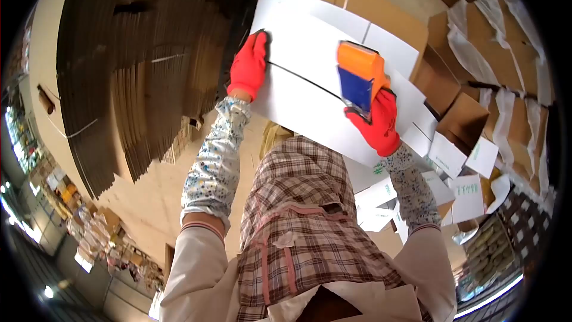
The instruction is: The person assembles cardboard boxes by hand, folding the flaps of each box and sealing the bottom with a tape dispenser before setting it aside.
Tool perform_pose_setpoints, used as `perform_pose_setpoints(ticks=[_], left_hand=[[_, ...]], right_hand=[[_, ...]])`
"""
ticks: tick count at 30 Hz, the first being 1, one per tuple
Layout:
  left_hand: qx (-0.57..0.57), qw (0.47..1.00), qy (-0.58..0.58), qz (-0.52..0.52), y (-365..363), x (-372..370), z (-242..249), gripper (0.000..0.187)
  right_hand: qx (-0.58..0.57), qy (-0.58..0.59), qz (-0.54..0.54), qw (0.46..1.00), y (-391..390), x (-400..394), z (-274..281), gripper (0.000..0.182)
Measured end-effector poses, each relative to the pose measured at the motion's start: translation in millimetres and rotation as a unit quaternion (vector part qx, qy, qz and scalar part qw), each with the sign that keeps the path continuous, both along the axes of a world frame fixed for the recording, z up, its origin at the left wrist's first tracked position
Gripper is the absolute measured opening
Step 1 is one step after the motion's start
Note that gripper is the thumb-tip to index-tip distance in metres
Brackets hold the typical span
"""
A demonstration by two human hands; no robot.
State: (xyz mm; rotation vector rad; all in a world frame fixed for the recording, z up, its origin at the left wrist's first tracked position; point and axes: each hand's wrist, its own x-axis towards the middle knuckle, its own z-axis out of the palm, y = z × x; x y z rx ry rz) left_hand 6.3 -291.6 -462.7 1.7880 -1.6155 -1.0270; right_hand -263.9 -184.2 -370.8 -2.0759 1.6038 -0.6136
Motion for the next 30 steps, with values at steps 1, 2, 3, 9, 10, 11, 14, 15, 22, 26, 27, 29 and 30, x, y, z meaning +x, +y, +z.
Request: perform_pose_setpoints(ticks=[1,2,3,9,10,11,14,15,22,26,27,29,30], left_hand=[[0.03,0.999,-0.012,0.008,-2,-7,12,0.04],[0.056,0.998,0.002,0.003,2,-6,4,0.04],[0.067,0.998,0.016,0.001,-5,0,-7,0.041],[0.071,0.907,0.342,-0.233,-27,43,114,0.065],[0.039,0.905,0.301,-0.298,-24,48,126,0.068],[0.101,0.904,0.184,-0.372,-29,51,149,0.061],[0.098,0.866,0.193,-0.451,-33,52,158,0.047],[0.113,0.853,0.258,-0.439,-30,48,157,0.045],[-0.136,0.987,-0.09,-0.007,-40,66,95,0.015],[-0.092,0.92,-0.325,-0.201,-2,76,-74,0.039],[-0.148,0.911,-0.316,-0.22,9,81,-112,0.043],[0.229,0.948,-0.221,0.003,-3,105,-135,0.054],[0.29,0.929,-0.201,0.11,-24,85,-75,0.057]], right_hand=[[-0.002,-0.019,0.061,0.998,-10,9,4,0.047],[-0.025,-0.024,0.152,0.988,-14,16,-12,0.046],[-0.063,-0.026,0.244,0.968,-28,25,-29,0.046],[-0.088,-0.037,0.275,0.957,-58,40,-36,0.037],[-0.107,-0.025,0.27,0.956,-58,42,-35,0.036],[-0.126,-0.012,0.27,0.955,-58,42,-34,0.036],[-0.069,-0.041,0.308,0.948,-62,34,-33,0.031],[-0.069,-0.041,0.309,0.948,-59,30,-35,0.031],[0.126,-0.242,0.157,0.949,-53,4,23,0.031],[0.192,-0.216,0.122,0.95,-50,34,0,0.02],[0.223,-0.214,0.132,0.942,-50,37,1,0.018],[0.208,-0.236,0.105,0.943,-47,37,5,0.017],[0.201,-0.252,0.108,0.941,-47,34,5,0.017]])
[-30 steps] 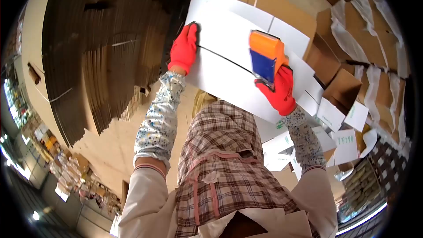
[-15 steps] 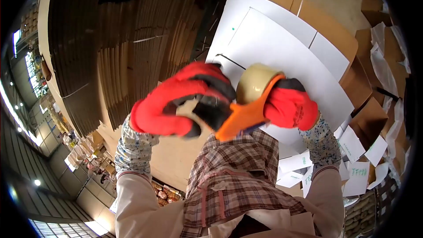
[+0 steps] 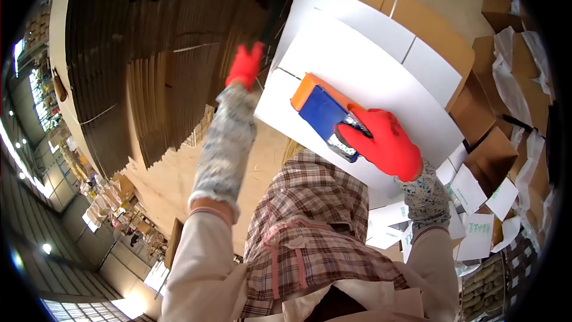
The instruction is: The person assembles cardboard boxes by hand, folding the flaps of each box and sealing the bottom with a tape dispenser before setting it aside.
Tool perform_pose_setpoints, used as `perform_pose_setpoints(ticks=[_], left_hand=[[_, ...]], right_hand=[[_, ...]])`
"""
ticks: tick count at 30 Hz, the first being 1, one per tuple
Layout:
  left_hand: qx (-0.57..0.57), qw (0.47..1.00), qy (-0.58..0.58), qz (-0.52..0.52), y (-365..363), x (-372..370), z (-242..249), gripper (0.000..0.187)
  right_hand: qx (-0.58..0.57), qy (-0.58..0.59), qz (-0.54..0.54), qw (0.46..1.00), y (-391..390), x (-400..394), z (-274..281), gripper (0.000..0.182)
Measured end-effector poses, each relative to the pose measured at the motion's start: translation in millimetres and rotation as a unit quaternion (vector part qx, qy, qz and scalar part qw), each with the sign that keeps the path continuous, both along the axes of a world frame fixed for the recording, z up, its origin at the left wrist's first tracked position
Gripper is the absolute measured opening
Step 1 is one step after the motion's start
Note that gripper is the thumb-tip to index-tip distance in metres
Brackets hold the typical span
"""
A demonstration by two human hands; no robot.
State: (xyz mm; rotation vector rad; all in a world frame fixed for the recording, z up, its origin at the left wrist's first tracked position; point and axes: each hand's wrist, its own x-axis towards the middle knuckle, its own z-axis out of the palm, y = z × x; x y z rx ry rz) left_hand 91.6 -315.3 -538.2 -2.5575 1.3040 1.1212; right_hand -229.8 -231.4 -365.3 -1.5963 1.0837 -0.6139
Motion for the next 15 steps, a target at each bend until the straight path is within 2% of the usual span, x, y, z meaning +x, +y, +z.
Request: perform_pose_setpoints(ticks=[1,2,3,5,6,7,8,10,11,12,15], left_hand=[[-0.12,0.987,0.099,0.03,0,-28,67,0.051],[-0.199,0.959,0.181,-0.086,15,-28,68,0.046],[-0.266,0.907,0.263,-0.193,34,-26,68,0.042],[-0.254,0.909,0.245,-0.22,46,-47,65,0.036],[-0.229,0.922,0.246,-0.19,49,-48,73,0.035],[-0.203,0.931,0.252,-0.168,42,-58,87,0.034],[-0.224,0.925,0.254,-0.17,46,-52,77,0.033],[-0.249,0.922,0.241,-0.175,41,-44,60,0.034],[-0.248,0.926,0.224,-0.174,43,-47,57,0.036],[-0.232,0.933,0.227,-0.153,42,-55,68,0.04],[-0.212,0.951,0.185,-0.13,42,-60,68,0.042]], right_hand=[[0.03,-0.009,-0.011,0.999,-1,1,-1,0.017],[0.059,-0.018,-0.022,0.998,-3,2,-1,0.017],[-0.065,-0.023,-0.002,0.998,2,7,-16,0.019],[-0.186,-0.011,0.031,0.982,7,9,-22,0.021],[-0.002,0.021,0.053,0.998,16,-11,-5,0.02],[0.182,0.052,0.06,0.98,21,-28,16,0.026],[0.255,0.011,0.081,0.964,49,-72,15,0.026],[0.427,0.134,0.004,0.894,85,-149,70,0.025],[0.422,0.213,0.006,0.881,120,-194,79,0.027],[0.38,0.214,-0.028,0.899,160,-233,83,0.028],[0.429,0.328,-0.108,0.835,173,-217,66,0.029]])
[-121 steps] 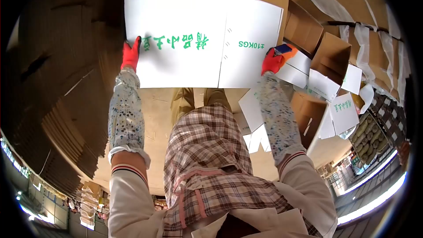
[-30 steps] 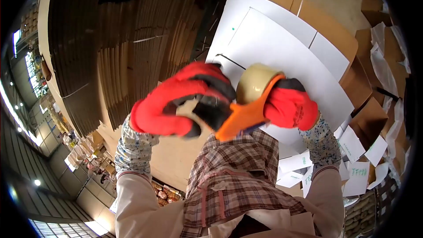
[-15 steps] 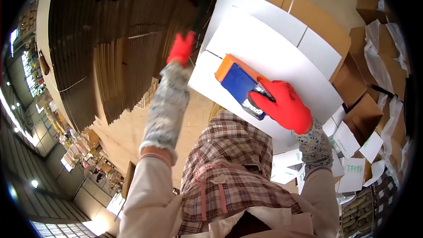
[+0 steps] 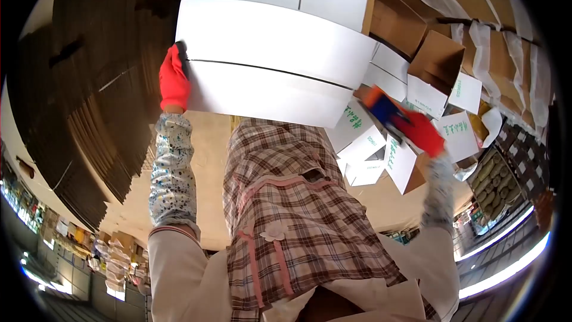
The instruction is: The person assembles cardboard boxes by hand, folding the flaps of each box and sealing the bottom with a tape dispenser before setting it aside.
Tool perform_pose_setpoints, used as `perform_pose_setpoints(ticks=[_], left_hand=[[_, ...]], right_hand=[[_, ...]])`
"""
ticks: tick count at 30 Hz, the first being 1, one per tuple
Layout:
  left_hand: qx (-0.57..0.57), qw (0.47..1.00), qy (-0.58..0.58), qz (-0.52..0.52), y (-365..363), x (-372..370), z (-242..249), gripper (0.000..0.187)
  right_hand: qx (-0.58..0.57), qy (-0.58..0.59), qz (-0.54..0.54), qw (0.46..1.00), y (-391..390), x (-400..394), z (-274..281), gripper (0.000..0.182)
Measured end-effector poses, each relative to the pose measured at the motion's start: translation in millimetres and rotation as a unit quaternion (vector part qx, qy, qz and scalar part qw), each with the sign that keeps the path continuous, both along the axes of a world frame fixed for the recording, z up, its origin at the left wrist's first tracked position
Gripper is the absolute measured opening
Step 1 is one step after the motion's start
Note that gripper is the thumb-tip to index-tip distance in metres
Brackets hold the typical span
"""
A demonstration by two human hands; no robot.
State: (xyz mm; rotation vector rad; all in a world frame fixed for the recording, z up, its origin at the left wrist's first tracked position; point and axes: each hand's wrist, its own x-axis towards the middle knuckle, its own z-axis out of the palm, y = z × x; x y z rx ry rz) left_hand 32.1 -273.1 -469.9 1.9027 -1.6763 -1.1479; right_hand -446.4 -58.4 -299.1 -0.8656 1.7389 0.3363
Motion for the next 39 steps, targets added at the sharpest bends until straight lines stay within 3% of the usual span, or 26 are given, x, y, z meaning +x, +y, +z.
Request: perform_pose_setpoints(ticks=[3,5,6,7,9,12,13,14,15,16,17,19,20,22,23,24,26,27,28,29,30,31,34,37,38,39], left_hand=[[0.003,0.999,0.049,-0.001,0,0,5,0.047],[0.008,0.997,0.072,-0.005,-8,4,7,0.049],[0.017,0.997,0.07,-0.02,-10,8,1,0.048],[0.032,0.997,0.066,-0.028,-6,11,-3,0.047],[0.028,0.997,0.057,-0.031,-2,8,4,0.05],[0.045,0.992,0.117,0.012,-1,14,-21,0.052],[0.029,0.988,0.154,-0.01,3,29,-50,0.052],[0.005,0.981,0.19,-0.027,-3,40,-65,0.052],[0.171,0.939,0.278,0.105,6,6,-12,0.051],[0.254,0.928,0.267,0.06,26,-22,9,0.05],[0.304,0.935,0.182,-0.015,56,-63,14,0.052],[0.113,0.897,0.292,-0.312,150,-111,2,0.057],[0.205,0.832,0.352,-0.378,160,-129,-1,0.056],[0.336,0.732,0.347,-0.481,148,-166,33,0.058],[0.305,0.814,0.27,-0.415,132,-160,15,0.063],[0.192,0.899,0.207,-0.336,113,-139,-34,0.066],[0.054,0.988,0.027,-0.144,60,-87,-120,0.072],[0.018,0.996,-0.072,-0.047,25,-49,-156,0.079],[0.002,0.966,-0.239,-0.094,-10,-11,-186,0.085],[0.035,0.979,-0.198,-0.025,-27,15,-220,0.093],[0.085,0.995,-0.06,-0.003,-37,28,-231,0.098],[0.132,0.985,-0.114,0.003,-43,23,-229,0.098],[0.141,0.974,-0.157,0.081,-52,1,-189,0.087],[0.065,0.944,0.156,0.282,-46,-19,-116,0.047],[0.042,0.929,0.237,0.282,-40,-20,-84,0.036],[0.013,0.928,0.266,0.261,-32,-13,-57,0.035]], right_hand=[[-0.251,0.098,0.173,0.947,43,48,-166,0.028],[-0.284,0.14,0.195,0.928,28,74,-185,0.028],[-0.196,0.136,0.094,0.967,31,68,-178,0.029],[-0.197,0.067,-0.251,0.945,27,68,-174,0.028],[-0.225,0.182,-0.156,0.944,39,90,-197,0.028],[-0.315,0.066,-0.606,0.727,91,33,-333,0.033],[-0.333,0.122,-0.322,0.878,97,14,-332,0.032],[-0.37,0.139,-0.291,0.871,83,0,-289,0.032],[-0.406,0.158,-0.258,0.862,68,-13,-243,0.032],[-0.441,0.18,-0.225,0.85,49,-24,-193,0.032],[-0.517,0.159,-0.301,0.786,27,-24,-143,0.032],[-0.585,0.025,-0.484,0.65,-26,-6,-50,0.033],[-0.636,0.201,-0.198,0.718,-38,11,-39,0.032],[-0.461,-0.012,-0.428,0.777,-58,22,-44,0.029],[-0.549,0.065,-0.259,0.792,-71,38,-65,0.029],[-0.551,0.263,0.067,0.789,-58,26,-104,0.029],[-0.42,0.225,-0.252,0.842,-63,24,-185,0.031],[-0.355,0.219,-0.404,0.814,-66,23,-225,0.032],[-0.38,0.278,-0.361,0.805,-52,13,-276,0.037],[-0.358,0.284,-0.265,0.849,-22,-21,-343,0.035],[-0.384,0.346,-0.266,0.814,-10,-19,-386,0.039],[-0.405,0.406,-0.268,0.774,1,-19,-428,0.042],[-0.311,0.487,-0.309,0.755,-9,20,-410,0.052],[-0.397,0.381,-0.393,0.737,15,-27,-429,0.044],[-0.493,0.272,-0.576,0.593,-10,-9,-393,0.05],[-0.409,0.293,-0.622,0.599,-19,-9,-346,0.049]])
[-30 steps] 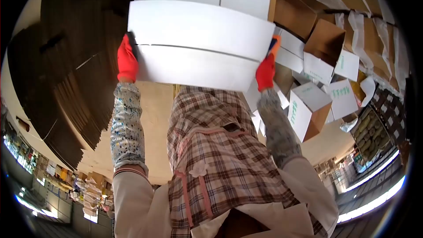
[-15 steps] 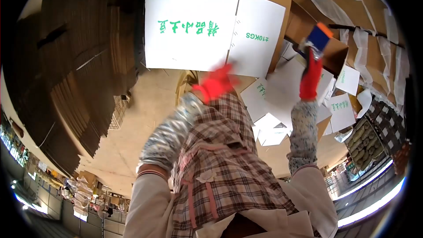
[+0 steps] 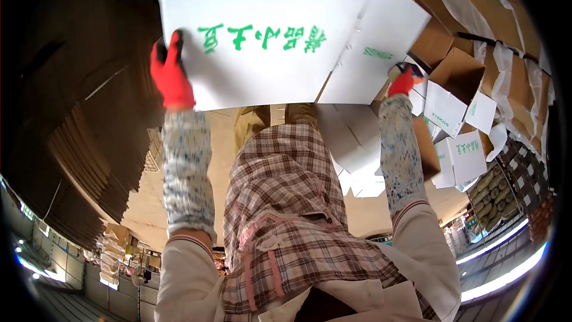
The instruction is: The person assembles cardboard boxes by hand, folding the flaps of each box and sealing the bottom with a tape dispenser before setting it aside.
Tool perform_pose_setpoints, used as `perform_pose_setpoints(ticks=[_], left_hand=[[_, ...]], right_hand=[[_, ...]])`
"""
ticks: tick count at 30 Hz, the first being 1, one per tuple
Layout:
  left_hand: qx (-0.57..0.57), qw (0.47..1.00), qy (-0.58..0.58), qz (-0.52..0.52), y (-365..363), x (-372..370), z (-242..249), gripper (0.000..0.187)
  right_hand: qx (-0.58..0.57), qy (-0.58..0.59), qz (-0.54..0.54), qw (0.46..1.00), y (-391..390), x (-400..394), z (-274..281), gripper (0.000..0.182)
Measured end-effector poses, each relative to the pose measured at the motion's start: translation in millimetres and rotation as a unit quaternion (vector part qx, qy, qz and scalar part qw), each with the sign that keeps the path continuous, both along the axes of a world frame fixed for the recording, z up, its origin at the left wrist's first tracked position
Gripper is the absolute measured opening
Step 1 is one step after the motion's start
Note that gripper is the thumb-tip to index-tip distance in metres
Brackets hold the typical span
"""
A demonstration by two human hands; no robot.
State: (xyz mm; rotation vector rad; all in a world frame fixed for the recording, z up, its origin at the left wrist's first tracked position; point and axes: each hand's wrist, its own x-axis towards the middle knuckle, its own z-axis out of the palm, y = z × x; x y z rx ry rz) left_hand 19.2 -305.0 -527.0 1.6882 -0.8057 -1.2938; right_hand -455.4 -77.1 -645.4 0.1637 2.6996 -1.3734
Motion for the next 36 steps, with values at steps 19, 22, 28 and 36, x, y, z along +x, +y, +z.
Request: perform_pose_setpoints(ticks=[19,22,28,36], left_hand=[[-0.103,0.984,0.135,-0.045,-11,135,78,0.052],[-0.204,0.951,-0.164,-0.166,7,154,59,0.056],[-0.103,0.981,0.07,-0.147,63,101,185,0.07],[-0.128,0.783,-0.221,-0.567,9,-10,170,0.052]], right_hand=[[0.262,-0.168,0.808,0.499,-94,132,355,0.084],[0.271,0.01,0.697,0.664,-104,120,359,0.064],[0.173,0.332,0.647,0.665,-94,120,358,0.028],[0.04,0.268,0.704,0.657,-200,173,323,0.039]])
